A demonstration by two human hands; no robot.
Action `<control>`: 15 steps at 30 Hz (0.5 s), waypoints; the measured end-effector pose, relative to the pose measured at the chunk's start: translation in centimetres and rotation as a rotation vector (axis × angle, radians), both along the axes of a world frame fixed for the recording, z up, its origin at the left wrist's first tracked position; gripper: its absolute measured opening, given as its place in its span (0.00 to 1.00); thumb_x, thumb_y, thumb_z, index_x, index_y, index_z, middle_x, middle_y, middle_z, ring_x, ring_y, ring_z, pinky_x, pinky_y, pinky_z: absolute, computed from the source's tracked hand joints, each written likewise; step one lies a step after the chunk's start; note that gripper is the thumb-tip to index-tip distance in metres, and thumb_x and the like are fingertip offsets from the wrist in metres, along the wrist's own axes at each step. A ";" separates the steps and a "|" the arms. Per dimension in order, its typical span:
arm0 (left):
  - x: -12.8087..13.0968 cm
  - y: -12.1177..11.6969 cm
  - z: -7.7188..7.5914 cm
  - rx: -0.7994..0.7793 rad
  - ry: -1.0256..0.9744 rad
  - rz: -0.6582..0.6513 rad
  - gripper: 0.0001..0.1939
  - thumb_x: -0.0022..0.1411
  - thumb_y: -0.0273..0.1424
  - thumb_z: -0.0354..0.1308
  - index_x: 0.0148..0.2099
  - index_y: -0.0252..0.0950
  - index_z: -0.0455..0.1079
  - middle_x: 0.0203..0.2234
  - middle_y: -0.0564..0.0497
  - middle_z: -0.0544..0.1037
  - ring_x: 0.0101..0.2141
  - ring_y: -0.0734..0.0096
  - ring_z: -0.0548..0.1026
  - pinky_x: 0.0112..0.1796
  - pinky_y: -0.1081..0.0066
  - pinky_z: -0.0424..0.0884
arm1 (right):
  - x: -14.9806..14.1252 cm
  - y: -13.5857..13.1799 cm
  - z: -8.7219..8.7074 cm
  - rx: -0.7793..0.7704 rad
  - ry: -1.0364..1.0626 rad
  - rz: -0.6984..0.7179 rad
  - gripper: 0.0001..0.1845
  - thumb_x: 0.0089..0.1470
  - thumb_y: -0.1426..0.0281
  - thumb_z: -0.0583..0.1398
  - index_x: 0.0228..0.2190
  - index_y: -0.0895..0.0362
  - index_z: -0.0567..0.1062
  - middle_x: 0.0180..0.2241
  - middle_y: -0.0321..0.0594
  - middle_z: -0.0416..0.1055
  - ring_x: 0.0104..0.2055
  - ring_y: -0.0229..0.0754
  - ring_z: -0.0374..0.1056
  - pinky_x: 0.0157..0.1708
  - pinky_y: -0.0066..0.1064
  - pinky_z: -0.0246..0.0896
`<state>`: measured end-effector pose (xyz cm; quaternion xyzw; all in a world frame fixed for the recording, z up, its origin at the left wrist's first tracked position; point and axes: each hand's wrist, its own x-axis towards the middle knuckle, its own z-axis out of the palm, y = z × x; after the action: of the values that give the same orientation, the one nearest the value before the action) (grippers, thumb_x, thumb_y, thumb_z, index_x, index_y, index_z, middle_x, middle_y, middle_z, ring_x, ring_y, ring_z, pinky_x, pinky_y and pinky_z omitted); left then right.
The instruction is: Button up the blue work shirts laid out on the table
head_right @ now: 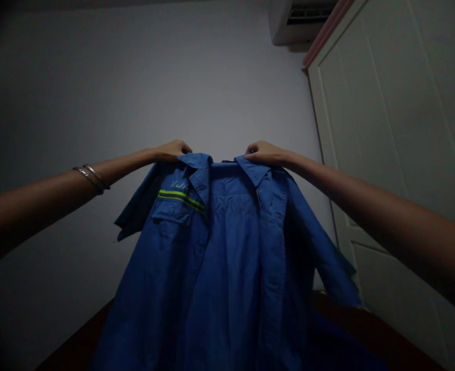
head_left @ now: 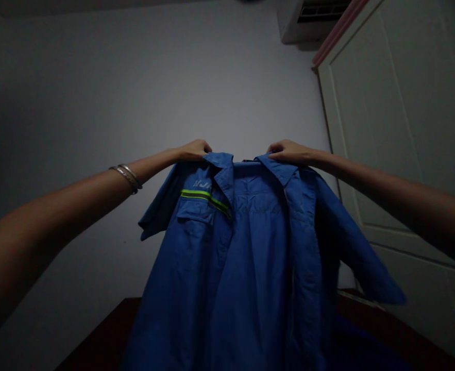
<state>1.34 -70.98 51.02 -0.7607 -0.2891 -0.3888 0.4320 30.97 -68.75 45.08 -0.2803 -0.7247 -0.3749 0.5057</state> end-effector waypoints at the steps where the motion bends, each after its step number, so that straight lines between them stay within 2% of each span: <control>1: -0.2 0.0 0.1 -0.045 -0.019 -0.009 0.13 0.41 0.36 0.58 0.23 0.30 0.74 0.15 0.50 0.69 0.23 0.67 0.68 0.26 0.73 0.61 | 0.0 -0.4 -0.1 -0.039 -0.026 -0.005 0.16 0.44 0.62 0.57 0.32 0.60 0.74 0.31 0.41 0.72 0.34 0.43 0.66 0.31 0.27 0.60; 5: -1.1 -0.1 0.7 -0.162 -0.079 -0.102 0.13 0.43 0.37 0.59 0.21 0.30 0.73 0.14 0.47 0.68 0.22 0.67 0.68 0.25 0.70 0.61 | 0.6 -1.6 0.6 -0.179 -0.020 -0.018 0.21 0.38 0.56 0.62 0.33 0.56 0.76 0.27 0.40 0.72 0.32 0.45 0.67 0.31 0.32 0.63; 10: -0.8 -0.9 0.9 -0.235 -0.047 -0.181 0.10 0.42 0.35 0.62 0.22 0.30 0.73 0.16 0.46 0.70 0.23 0.66 0.69 0.25 0.69 0.63 | 1.5 -2.5 2.3 -0.173 0.114 -0.012 0.22 0.37 0.54 0.63 0.33 0.56 0.75 0.25 0.41 0.71 0.31 0.45 0.68 0.28 0.35 0.64; 15: -0.9 -1.3 0.1 -0.221 -0.107 -0.291 0.09 0.43 0.30 0.60 0.28 0.30 0.75 0.19 0.46 0.71 0.25 0.65 0.70 0.27 0.68 0.64 | 0.1 -2.3 2.2 -0.141 0.075 0.215 0.22 0.42 0.54 0.60 0.35 0.56 0.72 0.25 0.40 0.71 0.27 0.39 0.67 0.25 0.28 0.62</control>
<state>0.39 -72.29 51.17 -0.8156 -0.2394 -0.4531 0.2687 31.06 -71.04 47.26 -0.2498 -0.7556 -0.2560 0.5487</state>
